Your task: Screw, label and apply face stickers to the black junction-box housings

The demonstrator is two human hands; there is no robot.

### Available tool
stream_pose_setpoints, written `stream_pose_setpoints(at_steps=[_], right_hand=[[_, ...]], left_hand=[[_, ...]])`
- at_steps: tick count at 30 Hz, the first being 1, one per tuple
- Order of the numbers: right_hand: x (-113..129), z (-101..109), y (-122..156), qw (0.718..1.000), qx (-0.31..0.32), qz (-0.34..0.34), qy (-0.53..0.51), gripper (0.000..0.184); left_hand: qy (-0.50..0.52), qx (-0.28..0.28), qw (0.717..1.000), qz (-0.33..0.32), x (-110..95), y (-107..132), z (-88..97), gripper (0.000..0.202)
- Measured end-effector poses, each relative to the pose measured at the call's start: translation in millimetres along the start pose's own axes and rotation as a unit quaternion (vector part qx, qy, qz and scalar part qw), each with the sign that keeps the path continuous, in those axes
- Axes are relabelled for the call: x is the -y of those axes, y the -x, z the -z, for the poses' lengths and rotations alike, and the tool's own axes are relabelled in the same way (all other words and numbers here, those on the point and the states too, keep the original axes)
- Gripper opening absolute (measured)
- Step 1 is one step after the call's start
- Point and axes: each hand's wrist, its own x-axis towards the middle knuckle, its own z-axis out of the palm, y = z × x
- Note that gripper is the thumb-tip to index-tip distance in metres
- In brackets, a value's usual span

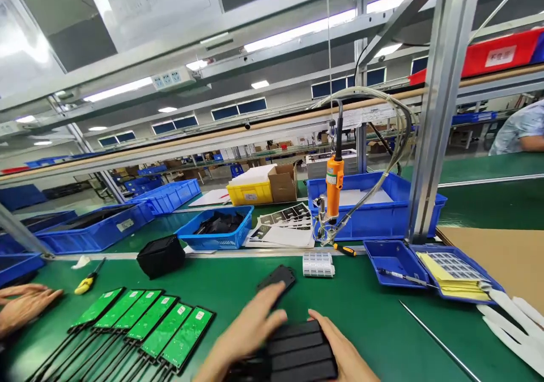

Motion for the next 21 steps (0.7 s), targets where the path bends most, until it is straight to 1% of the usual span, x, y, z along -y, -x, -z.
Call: stream_pose_setpoints(at_steps=[1, 3, 5, 7, 10, 11, 12, 15, 16, 17, 19, 20, 21], right_hand=[[2, 1, 1, 1.000, 0.004, -0.007, 0.002, 0.105], [6, 3, 3, 1.000, 0.006, -0.019, 0.011, 0.105], [6, 5, 4, 1.000, 0.004, -0.019, 0.017, 0.101], [2, 4, 6, 1.000, 0.002, -0.012, 0.018, 0.097], [-3, -1, 10, 1.000, -0.008, -0.001, 0.017, 0.090], [-2, -3, 11, 1.000, -0.015, 0.004, 0.017, 0.088], [-1, -5, 13, 1.000, -0.022, 0.009, 0.016, 0.087], [6, -9, 16, 0.999, -0.043, 0.013, 0.008, 0.090], [8, -10, 17, 0.999, -0.051, 0.007, 0.008, 0.091], [10, -10, 17, 0.998, -0.059, -0.002, 0.011, 0.094], [10, -9, 15, 0.997, -0.068, -0.023, 0.026, 0.100], [9, -8, 13, 0.997, -0.066, -0.029, 0.034, 0.105], [8, -6, 11, 0.997, -0.057, -0.028, 0.038, 0.111]], left_hand=[[-0.011, -0.017, 0.999, 0.039, 7, -10, 7.5, 0.069], [-0.012, -0.031, 0.995, 0.096, 20, -28, 15.8, 0.086], [0.000, -0.040, 0.993, 0.109, 27, -40, 14.6, 0.087], [0.017, -0.057, 0.994, 0.095, 27, -41, 9.4, 0.087], [0.051, -0.079, 0.994, 0.049, 21, -29, 7.0, 0.092], [0.067, -0.075, 0.995, 0.024, 18, -23, 8.9, 0.089], [0.085, -0.063, 0.994, -0.006, 16, -18, 12.1, 0.080], [0.148, -0.005, 0.985, -0.090, 15, -2, 24.7, 0.041], [0.167, 0.009, 0.980, -0.104, 16, 4, 28.3, 0.034], [0.186, 0.016, 0.976, -0.109, 17, 11, 30.7, 0.035], [0.200, 0.016, 0.976, -0.087, 20, 27, 30.4, 0.047], [0.187, 0.014, 0.980, -0.070, 21, 35, 27.1, 0.059], [0.161, 0.009, 0.985, -0.054, 21, 43, 21.5, 0.077]])
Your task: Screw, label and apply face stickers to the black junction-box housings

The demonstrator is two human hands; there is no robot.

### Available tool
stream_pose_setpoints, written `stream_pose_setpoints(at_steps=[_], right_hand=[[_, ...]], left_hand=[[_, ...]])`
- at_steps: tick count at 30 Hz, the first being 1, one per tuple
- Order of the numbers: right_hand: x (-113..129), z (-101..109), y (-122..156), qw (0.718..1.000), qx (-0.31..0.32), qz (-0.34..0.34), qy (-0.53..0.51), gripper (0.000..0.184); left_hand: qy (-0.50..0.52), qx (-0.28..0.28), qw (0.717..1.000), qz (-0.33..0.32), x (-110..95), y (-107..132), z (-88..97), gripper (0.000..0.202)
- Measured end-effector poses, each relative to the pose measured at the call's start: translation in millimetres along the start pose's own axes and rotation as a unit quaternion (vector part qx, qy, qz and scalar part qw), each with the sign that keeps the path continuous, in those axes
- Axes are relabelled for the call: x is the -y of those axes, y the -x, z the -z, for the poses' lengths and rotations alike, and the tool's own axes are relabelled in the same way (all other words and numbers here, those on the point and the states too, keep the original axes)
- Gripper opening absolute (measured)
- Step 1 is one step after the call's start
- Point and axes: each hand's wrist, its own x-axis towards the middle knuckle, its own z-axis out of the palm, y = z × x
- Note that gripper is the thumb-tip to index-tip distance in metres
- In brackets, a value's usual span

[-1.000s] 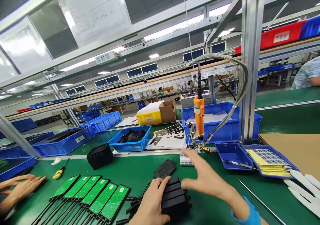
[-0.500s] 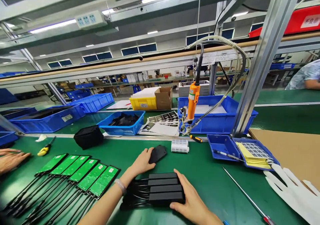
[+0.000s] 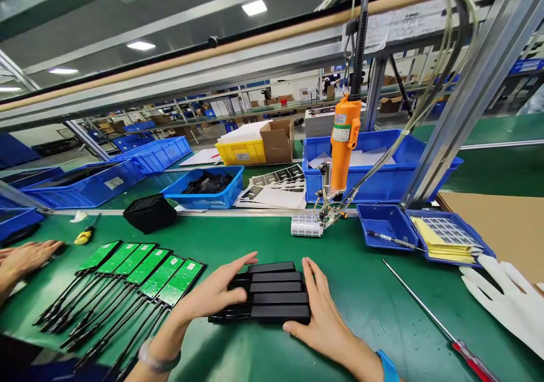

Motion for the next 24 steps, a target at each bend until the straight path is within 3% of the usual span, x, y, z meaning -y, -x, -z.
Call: stream_pose_setpoints(at_steps=[3, 5, 8, 12, 18, 24], right_hand=[[-3, 1, -11, 0.999, 0.040, 0.024, -0.018, 0.129], [-2, -1, -16, 0.998, 0.045, 0.022, -0.040, 0.134], [3, -5, -13, 0.999, 0.021, 0.002, -0.039, 0.126], [8, -5, 11, 0.998, -0.010, 0.058, 0.018, 0.113], [24, 6, 51, 0.991, -0.052, 0.104, 0.061, 0.095], [29, 9, 65, 0.991, -0.063, 0.097, 0.067, 0.093]], left_hand=[[-0.117, -0.028, 0.993, 0.010, 2, 14, -29.0, 0.133], [-0.163, -0.077, 0.984, 0.000, 1, 14, -52.1, 0.142], [-0.191, -0.168, 0.967, -0.016, -5, 10, -76.3, 0.124], [-0.218, -0.223, 0.948, -0.066, -20, 18, -82.7, 0.104], [-0.261, -0.239, 0.927, -0.123, -48, 39, -76.2, 0.085], [-0.263, -0.234, 0.925, -0.141, -58, 42, -78.5, 0.082]])
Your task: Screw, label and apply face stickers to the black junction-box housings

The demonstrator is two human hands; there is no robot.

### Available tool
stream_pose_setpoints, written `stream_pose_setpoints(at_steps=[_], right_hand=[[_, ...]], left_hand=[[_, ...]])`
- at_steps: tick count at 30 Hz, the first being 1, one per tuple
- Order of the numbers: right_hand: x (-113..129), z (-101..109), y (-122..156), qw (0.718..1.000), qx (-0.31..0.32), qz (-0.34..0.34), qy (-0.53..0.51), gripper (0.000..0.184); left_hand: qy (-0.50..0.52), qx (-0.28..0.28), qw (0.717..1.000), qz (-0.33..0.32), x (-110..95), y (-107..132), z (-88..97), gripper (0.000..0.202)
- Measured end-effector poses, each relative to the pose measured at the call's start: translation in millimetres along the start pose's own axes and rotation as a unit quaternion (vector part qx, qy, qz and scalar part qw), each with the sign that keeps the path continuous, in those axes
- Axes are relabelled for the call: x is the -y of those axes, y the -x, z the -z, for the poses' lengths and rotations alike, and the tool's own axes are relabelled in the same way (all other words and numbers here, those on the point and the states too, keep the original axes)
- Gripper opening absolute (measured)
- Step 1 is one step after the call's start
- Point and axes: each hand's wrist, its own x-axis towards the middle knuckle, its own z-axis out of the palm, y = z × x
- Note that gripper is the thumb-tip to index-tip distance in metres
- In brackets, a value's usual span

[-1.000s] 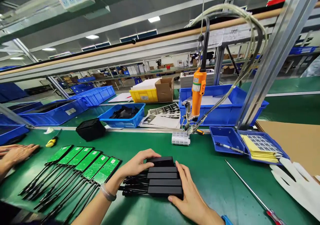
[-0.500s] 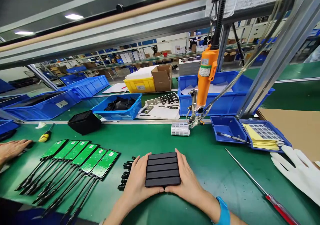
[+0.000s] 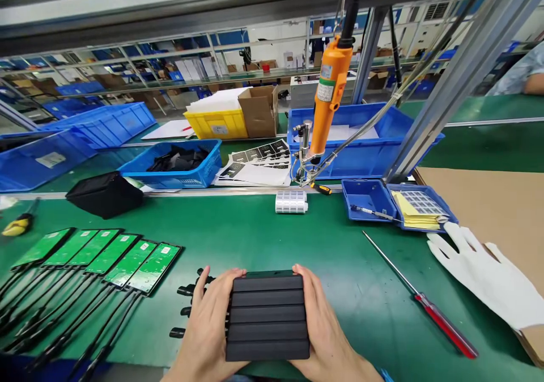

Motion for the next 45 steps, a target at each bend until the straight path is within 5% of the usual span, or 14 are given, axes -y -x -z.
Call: stream_pose_setpoints(at_steps=[6, 10, 16, 20, 27, 29, 32, 35, 37, 38, 42, 45], right_hand=[[-23, -4, 0, 0.995, 0.072, -0.066, -0.002, 0.116], [-30, -3, -4, 0.991, 0.096, -0.092, -0.004, 0.116], [-32, -4, 0, 0.989, 0.099, -0.109, 0.001, 0.116], [-36, -5, 2, 0.991, 0.095, -0.098, 0.015, 0.111], [-34, 4, 0, 0.989, 0.130, -0.063, 0.024, 0.115], [-25, 14, -4, 0.993, 0.109, -0.040, 0.025, 0.108], [0, 37, -13, 0.998, 0.052, -0.015, 0.007, 0.094], [28, 58, -18, 0.998, -0.017, 0.019, -0.053, 0.093], [37, 62, -19, 0.992, -0.033, 0.021, -0.116, 0.098], [38, 61, -18, 0.989, -0.030, 0.014, -0.144, 0.101], [27, 48, -12, 0.981, -0.040, -0.015, -0.188, 0.086], [21, 43, -8, 0.977, -0.038, -0.028, -0.207, 0.073]], left_hand=[[0.019, 0.028, 0.997, 0.068, -6, 5, -28.1, 0.096], [0.054, 0.038, 0.993, 0.102, -5, 6, -41.4, 0.104], [0.204, 0.114, 0.962, 0.143, 5, 12, -21.7, 0.133], [0.299, 0.132, 0.933, 0.153, -7, 0, -8.1, 0.144], [0.054, 0.195, 0.978, 0.052, -39, -38, -27.0, 0.124], [0.036, 0.157, 0.987, 0.012, -35, -36, -26.0, 0.118], [0.054, 0.019, 0.998, -0.033, -26, -32, -13.2, 0.101], [0.185, -0.092, 0.978, 0.010, -22, -38, 6.0, 0.101], [0.369, -0.100, 0.919, 0.098, -24, -45, 14.1, 0.110], [0.476, -0.086, 0.864, 0.141, -25, -48, 14.8, 0.110], [0.779, -0.060, 0.570, 0.255, -28, -49, -6.6, 0.080], [0.848, -0.054, 0.421, 0.317, -27, -43, -32.9, 0.067]])
